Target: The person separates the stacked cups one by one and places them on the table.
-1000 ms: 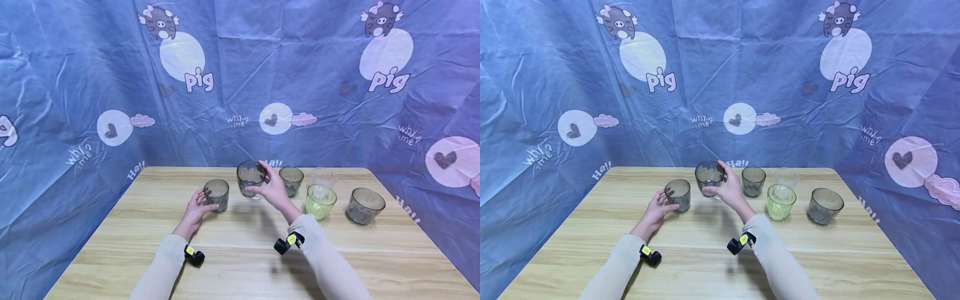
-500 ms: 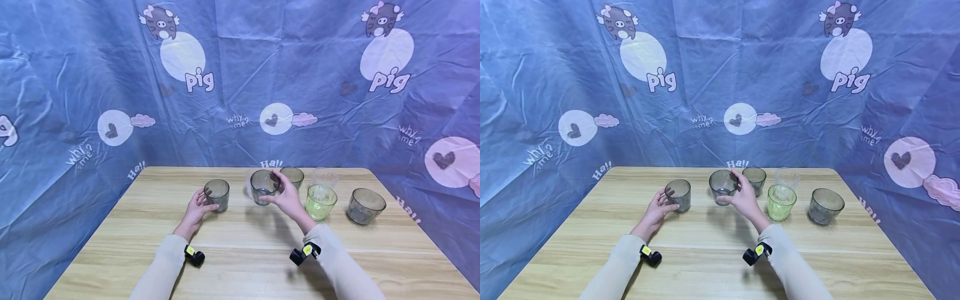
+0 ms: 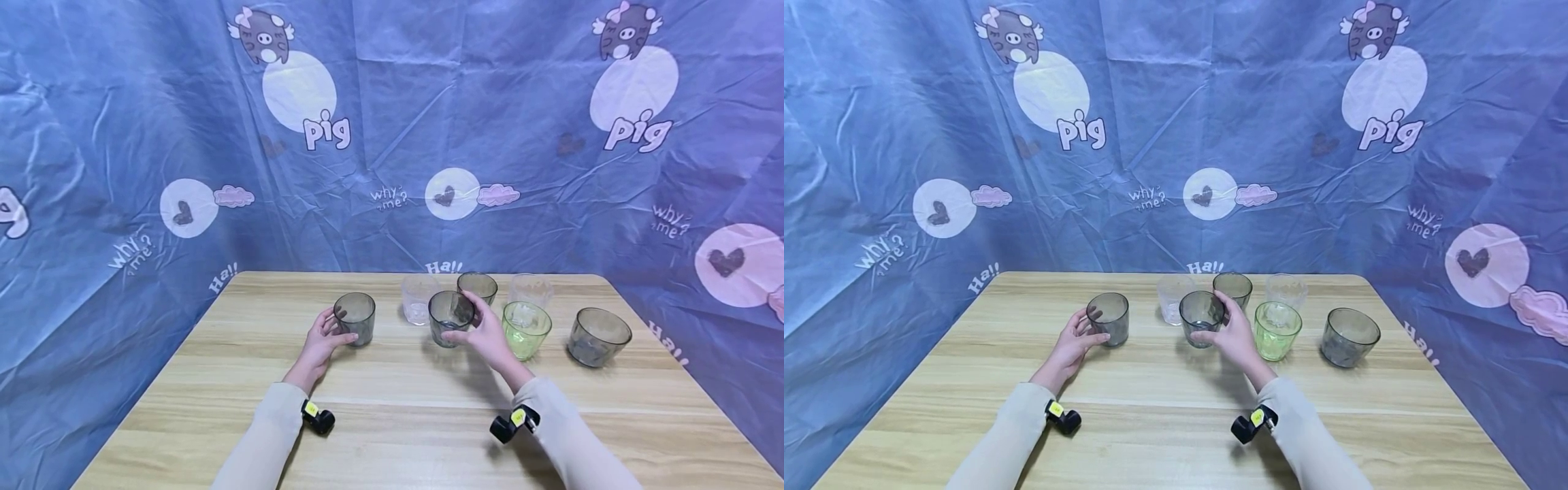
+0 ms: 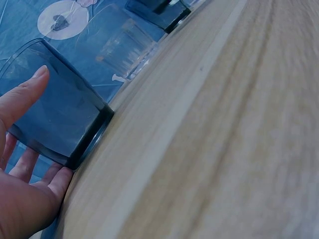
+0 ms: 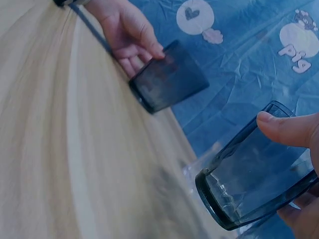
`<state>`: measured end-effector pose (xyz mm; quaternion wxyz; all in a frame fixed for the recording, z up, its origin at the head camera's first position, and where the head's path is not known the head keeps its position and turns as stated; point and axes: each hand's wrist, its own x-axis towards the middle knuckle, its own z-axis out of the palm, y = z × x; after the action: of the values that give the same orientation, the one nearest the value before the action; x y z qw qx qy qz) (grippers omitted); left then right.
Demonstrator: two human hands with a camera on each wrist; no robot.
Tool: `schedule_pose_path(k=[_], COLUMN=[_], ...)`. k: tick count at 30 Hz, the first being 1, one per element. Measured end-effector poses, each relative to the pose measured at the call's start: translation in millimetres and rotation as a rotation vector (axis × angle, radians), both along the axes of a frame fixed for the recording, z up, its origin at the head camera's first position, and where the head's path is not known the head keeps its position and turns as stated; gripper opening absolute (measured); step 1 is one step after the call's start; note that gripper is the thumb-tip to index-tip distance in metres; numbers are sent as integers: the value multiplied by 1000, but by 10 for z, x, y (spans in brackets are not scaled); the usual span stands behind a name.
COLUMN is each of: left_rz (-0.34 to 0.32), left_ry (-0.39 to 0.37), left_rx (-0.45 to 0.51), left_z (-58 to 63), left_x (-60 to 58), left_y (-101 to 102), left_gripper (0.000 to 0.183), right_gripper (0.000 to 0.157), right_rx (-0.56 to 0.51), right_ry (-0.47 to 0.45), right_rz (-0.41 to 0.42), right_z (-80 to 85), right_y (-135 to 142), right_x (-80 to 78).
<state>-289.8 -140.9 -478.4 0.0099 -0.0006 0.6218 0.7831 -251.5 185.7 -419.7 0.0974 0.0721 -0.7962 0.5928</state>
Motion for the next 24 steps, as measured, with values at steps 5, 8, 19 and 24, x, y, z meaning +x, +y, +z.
schedule_pose_path(k=[5, 8, 19, 24], left_rz=[5, 6, 1, 3], left_ry=[-10, -9, -18, -22], left_rx=[0, -5, 4, 4], left_z=[11, 14, 33, 40], left_x=[7, 8, 2, 7], left_y=[1, -1, 3, -2], left_gripper=[79, 79, 79, 78], right_gripper=[100, 99, 101, 101], right_rx=[-8, 2, 37, 40], right_ry=[-40, -48, -85, -87], right_rz=[-5, -10, -24, -14], right_z=[-84, -121, -179, -173], right_y=[79, 102, 132, 136], right_x=[20, 25, 14, 7])
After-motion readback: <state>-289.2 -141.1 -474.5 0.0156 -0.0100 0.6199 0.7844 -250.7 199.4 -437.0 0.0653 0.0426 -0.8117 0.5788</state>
